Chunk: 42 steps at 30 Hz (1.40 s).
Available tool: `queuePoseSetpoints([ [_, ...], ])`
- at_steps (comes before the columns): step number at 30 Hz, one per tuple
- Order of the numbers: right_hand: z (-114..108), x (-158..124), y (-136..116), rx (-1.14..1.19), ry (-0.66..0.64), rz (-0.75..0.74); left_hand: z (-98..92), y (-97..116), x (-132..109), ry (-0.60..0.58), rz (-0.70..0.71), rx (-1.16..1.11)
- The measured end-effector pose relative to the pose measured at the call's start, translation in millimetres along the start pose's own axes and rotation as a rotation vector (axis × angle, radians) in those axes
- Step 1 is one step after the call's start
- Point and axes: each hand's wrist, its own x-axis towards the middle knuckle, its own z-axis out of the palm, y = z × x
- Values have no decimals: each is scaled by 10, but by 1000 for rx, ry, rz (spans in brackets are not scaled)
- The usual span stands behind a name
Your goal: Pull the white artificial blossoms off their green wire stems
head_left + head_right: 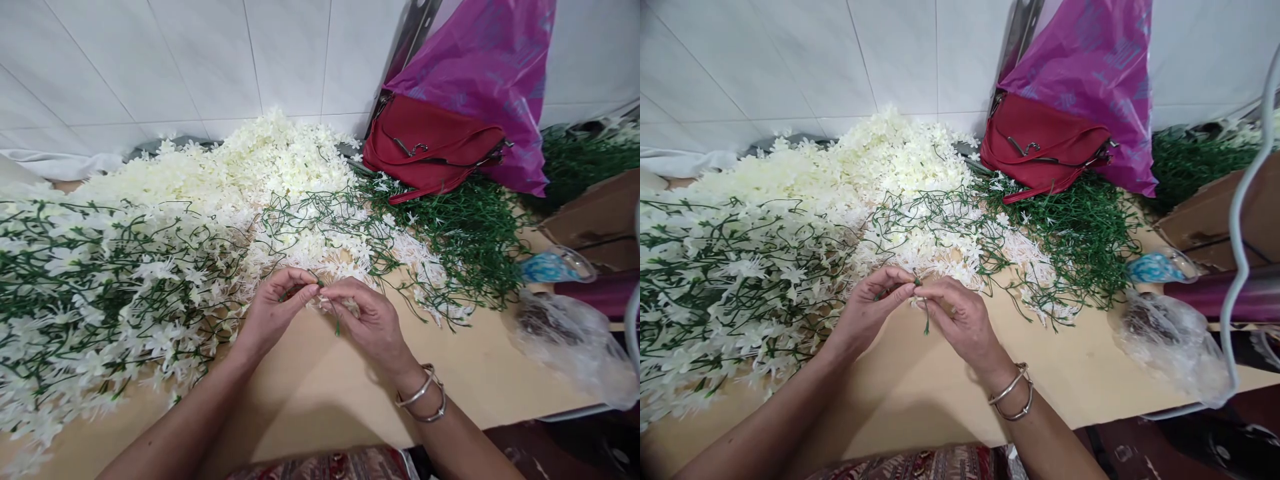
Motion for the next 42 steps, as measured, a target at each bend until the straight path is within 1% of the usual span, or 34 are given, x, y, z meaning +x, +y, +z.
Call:
queuePoseSetpoints([
  [3, -26, 19, -21, -80, 58, 32, -4, -9, 0, 68, 46, 19],
  [5, -43, 31, -33, -125, 84, 36, -5, -3, -7, 91, 80, 24],
  [8, -29, 28, -31, -134, 60, 98, -7, 7, -26, 83, 130, 56],
  [11, 49, -4, -6, -28, 1, 246, -11, -2, -49, 53, 199, 165],
  [15, 157, -34, 18, 237, 0, 462, -18, -30, -67, 20, 326, 318],
  [18, 168, -20, -2, 321, 15, 506, -12, -29, -70, 22, 396, 345],
  [20, 145, -6, -30, 328, -17, 496, -7, -22, -68, 34, 381, 368],
  [23, 110, -2, -75, 285, -138, 469, -24, -20, -43, 79, 290, 350],
  [26, 110, -18, -112, 232, -254, 426, -76, -14, 16, 214, 205, 196],
  [28, 124, -27, -133, 217, -282, 418, -111, 9, 56, 310, 163, 108],
  [30, 128, -25, -150, 196, -246, 432, -130, 40, 81, 364, 125, 57],
  [31, 119, -19, -152, 180, -199, 440, -133, 53, 87, 374, 109, 36],
  [33, 72, 0, -134, 124, -55, 445, -133, 66, 90, 383, 98, 16],
  [35, -22, 23, -74, 30, 119, 431, -139, 61, 89, 396, 114, 24],
  [37, -150, 44, 22, -119, 266, 407, -157, 46, 88, 404, 145, 45],
  [38, -216, 53, 77, -216, 309, 394, -170, 38, 89, 398, 159, 54],
  [40, -330, 66, 172, -410, 375, 321, -196, 22, 89, 356, 167, 73],
  [42, -389, 73, 224, -589, 413, 190, -215, 9, 86, 288, 159, 77],
])
